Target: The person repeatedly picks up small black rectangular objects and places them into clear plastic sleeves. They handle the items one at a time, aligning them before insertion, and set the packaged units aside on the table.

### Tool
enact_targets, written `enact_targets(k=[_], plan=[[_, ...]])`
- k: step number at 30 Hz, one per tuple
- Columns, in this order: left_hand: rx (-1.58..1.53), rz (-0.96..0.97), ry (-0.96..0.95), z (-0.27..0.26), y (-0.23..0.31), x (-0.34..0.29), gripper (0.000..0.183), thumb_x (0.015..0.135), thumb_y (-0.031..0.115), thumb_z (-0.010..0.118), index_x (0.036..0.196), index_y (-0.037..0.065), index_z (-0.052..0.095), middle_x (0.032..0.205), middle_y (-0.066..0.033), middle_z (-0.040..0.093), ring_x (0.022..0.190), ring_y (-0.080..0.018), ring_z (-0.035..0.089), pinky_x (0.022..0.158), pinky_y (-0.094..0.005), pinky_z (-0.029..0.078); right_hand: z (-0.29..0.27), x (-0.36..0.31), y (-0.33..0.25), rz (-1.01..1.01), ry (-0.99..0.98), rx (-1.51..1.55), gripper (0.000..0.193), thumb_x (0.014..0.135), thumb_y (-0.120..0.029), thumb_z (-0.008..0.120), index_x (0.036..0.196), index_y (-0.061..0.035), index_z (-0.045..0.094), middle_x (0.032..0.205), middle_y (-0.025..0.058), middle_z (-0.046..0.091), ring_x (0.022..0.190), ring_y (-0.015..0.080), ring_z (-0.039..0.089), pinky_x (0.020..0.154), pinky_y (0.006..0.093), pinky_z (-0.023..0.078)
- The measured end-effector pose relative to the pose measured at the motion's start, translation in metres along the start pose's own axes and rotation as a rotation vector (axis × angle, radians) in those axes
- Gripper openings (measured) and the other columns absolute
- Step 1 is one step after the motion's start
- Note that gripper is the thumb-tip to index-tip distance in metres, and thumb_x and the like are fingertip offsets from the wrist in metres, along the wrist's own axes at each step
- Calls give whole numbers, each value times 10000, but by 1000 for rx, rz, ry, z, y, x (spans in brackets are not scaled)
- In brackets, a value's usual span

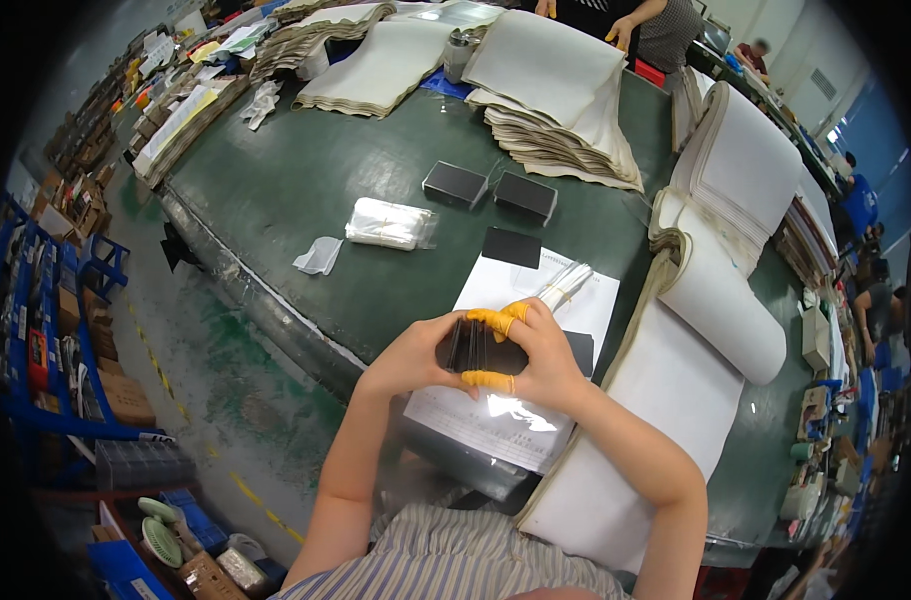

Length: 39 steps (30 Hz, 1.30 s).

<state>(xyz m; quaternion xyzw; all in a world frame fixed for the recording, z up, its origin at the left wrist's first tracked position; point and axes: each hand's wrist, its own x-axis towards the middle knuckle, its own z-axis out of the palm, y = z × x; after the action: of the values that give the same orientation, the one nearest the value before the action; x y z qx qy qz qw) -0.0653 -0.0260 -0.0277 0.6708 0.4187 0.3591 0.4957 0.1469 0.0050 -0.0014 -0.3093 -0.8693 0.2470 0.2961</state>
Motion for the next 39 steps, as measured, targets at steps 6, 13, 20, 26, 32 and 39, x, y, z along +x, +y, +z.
enact_targets(k=[6, 13, 20, 26, 32, 39], plan=[[0, -32, 38, -1, -4, -2, 758, 553, 141, 907, 1198, 51, 519, 1046, -76, 628, 960, -182, 608, 887, -305, 469, 2, -1, 6, -17, 3, 13, 613, 645, -375, 841, 1125, -58, 629, 967, 87, 542, 954, 288, 482, 840, 371, 448], [-110, -40, 49, -5, 0, -3, 572, 602, 118, 875, 1030, 79, 498, 1013, -39, 597, 946, -135, 560, 876, -277, 447, -1, -2, 3, 17, -8, 20, 618, 643, -376, 844, 1139, -78, 628, 992, 86, 554, 975, 285, 489, 859, 370, 449], [18, 6, 28, 2, -5, -1, 539, 594, 118, 868, 964, 76, 480, 870, -45, 589, 754, -143, 540, 714, -276, 462, 1, -3, 1, 22, 9, 105, 789, 641, -377, 862, 1292, -98, 516, 1206, 134, 473, 1071, 310, 475, 927, 390, 436], [208, 17, -6, 17, -1, 11, 457, 679, 164, 816, 866, 64, 411, 909, -99, 594, 838, -216, 572, 803, -295, 466, 8, -2, -1, 5, 30, 174, 1097, 592, -456, 885, 1455, -105, 307, 1408, 193, 290, 1256, 384, 322, 1047, 448, 350], [256, 205, 115, 32, -14, 13, 520, 672, 271, 824, 983, 28, 486, 819, -113, 614, 711, -248, 620, 644, -333, 479, 14, -5, 3, -17, 81, 159, 1153, 597, -505, 867, 1478, -98, 243, 1441, 206, 231, 1286, 395, 277, 1069, 458, 322], [412, 72, 186, 45, 2, 14, 551, 646, 325, 845, 953, 35, 492, 792, -124, 639, 694, -255, 657, 646, -335, 507, 20, -5, 21, 28, 196, 331, 1046, 686, -477, 819, 1469, -78, 252, 1403, 180, 275, 1246, 339, 348, 1068, 444, 309]])
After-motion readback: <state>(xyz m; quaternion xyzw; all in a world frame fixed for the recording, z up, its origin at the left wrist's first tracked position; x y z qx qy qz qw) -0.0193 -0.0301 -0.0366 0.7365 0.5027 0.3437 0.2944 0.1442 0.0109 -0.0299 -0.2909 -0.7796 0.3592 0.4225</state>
